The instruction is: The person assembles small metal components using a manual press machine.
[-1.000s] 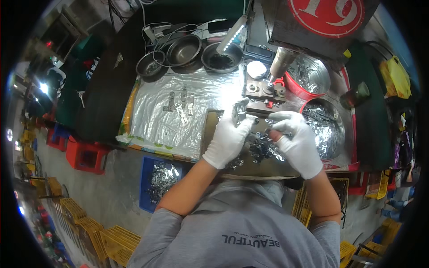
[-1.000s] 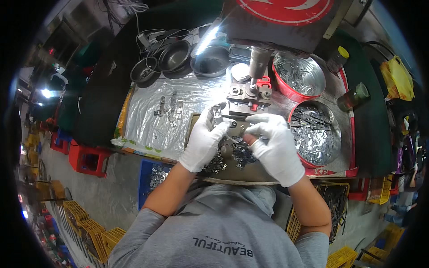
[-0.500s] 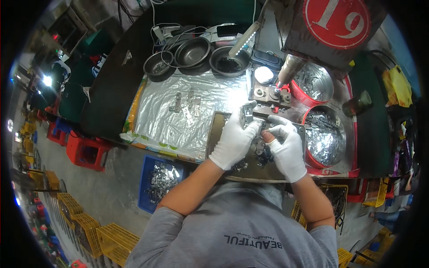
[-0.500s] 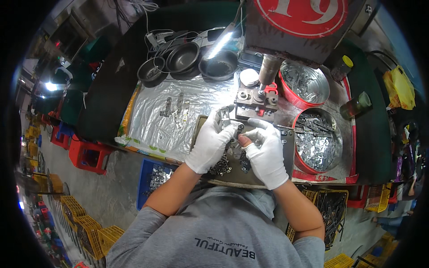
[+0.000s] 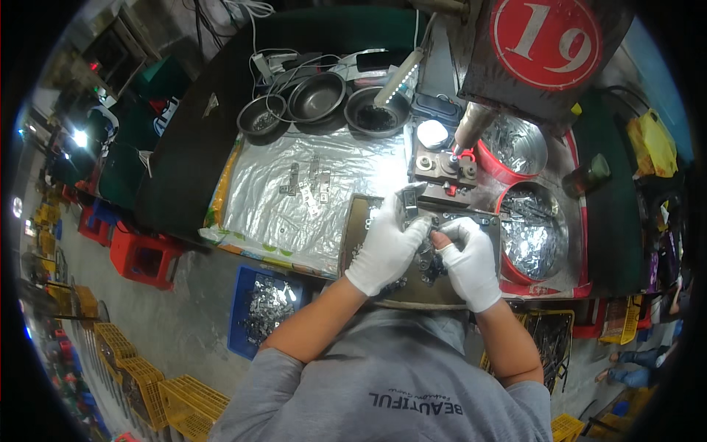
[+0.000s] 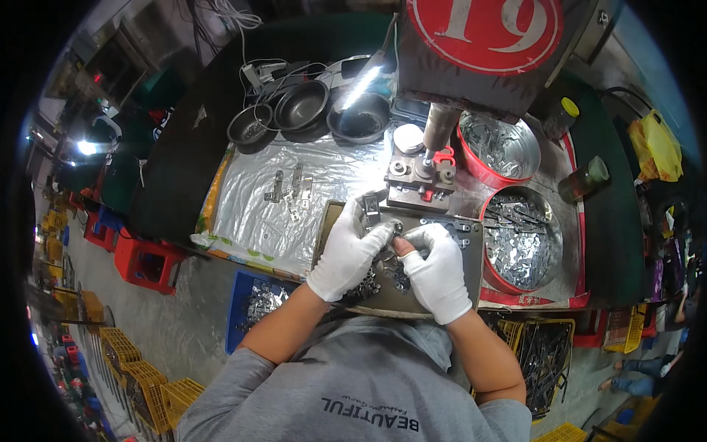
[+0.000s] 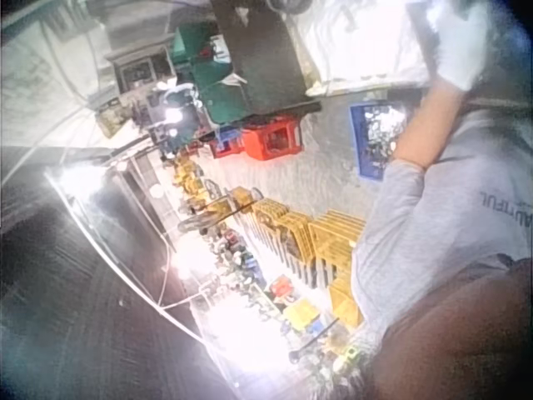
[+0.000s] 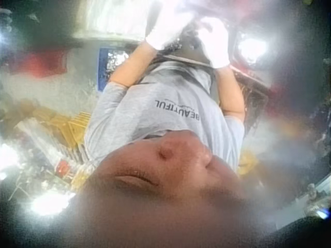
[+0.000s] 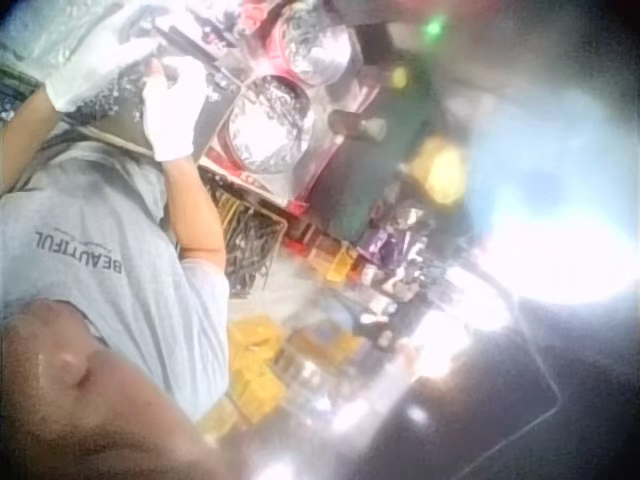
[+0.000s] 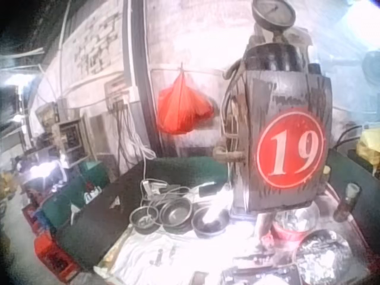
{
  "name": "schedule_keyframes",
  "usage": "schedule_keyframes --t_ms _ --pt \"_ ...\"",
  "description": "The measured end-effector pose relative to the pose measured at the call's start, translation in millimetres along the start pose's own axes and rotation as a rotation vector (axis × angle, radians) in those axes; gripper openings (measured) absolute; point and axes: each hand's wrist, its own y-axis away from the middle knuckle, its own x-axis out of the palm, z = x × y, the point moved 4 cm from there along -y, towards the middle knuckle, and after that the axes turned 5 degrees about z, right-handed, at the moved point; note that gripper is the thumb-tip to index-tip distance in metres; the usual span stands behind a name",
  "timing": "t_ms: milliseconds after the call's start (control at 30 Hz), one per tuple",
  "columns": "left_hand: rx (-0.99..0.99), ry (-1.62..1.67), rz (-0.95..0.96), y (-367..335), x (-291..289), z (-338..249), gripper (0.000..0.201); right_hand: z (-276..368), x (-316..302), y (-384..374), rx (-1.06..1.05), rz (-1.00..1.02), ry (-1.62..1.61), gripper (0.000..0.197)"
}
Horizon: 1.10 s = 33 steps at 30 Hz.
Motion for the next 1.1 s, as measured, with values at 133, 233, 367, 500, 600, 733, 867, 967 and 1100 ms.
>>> schedule_keyframes --t_ms 133,233,367,500,600,733,867,967,1100 --pt "-0.011 -0.049 0.012 -2.4 -0.9 0.6 0.048 -3.0 -3.1 -1.9 0.043 0.027 0.009 0.020" --pt "-0.052 -0.055 0.012 -7.4 0.1 -0.8 0.048 -2.6 -11.1 -3.2 0.096 0.044 0.017 0.028" --pt "0.050 0.137 -0.044 -39.7 -13.1 10.7 0.046 -9.2 -60.9 -1.7 -0.158 -0.371 0.144 0.046" --pt "0.155 0.011 -0.043 -92.1 -37.7 41.1 0.041 -74.8 -129.7 18.8 -0.119 -0.585 0.765 0.030" --pt "0.108 -0.146 0.004 -116.9 -22.7 26.4 0.037 -130.9 -165.7 50.5 0.091 -0.676 0.956 0.023" --pt "0.027 -0.123 0.138 -127.5 -12.6 14.8 0.037 -155.1 -174.6 87.3 0.148 -0.751 1.053 0.020" --pt "0.203 -0.477 0.030 -136.7 -21.4 33.1 0.037 -149.3 -169.0 84.2 0.082 -0.782 1.094 0.018" --pt "0.080 -0.240 0.041 -137.8 -17.0 39.0 0.037 -150.3 -167.9 81.6 0.093 -0.753 1.122 0.017" --pt "-0.002 -0.138 0.113 -136.9 -12.6 30.0 0.037 -153.2 -167.8 81.5 0.106 -0.759 1.112 0.017"
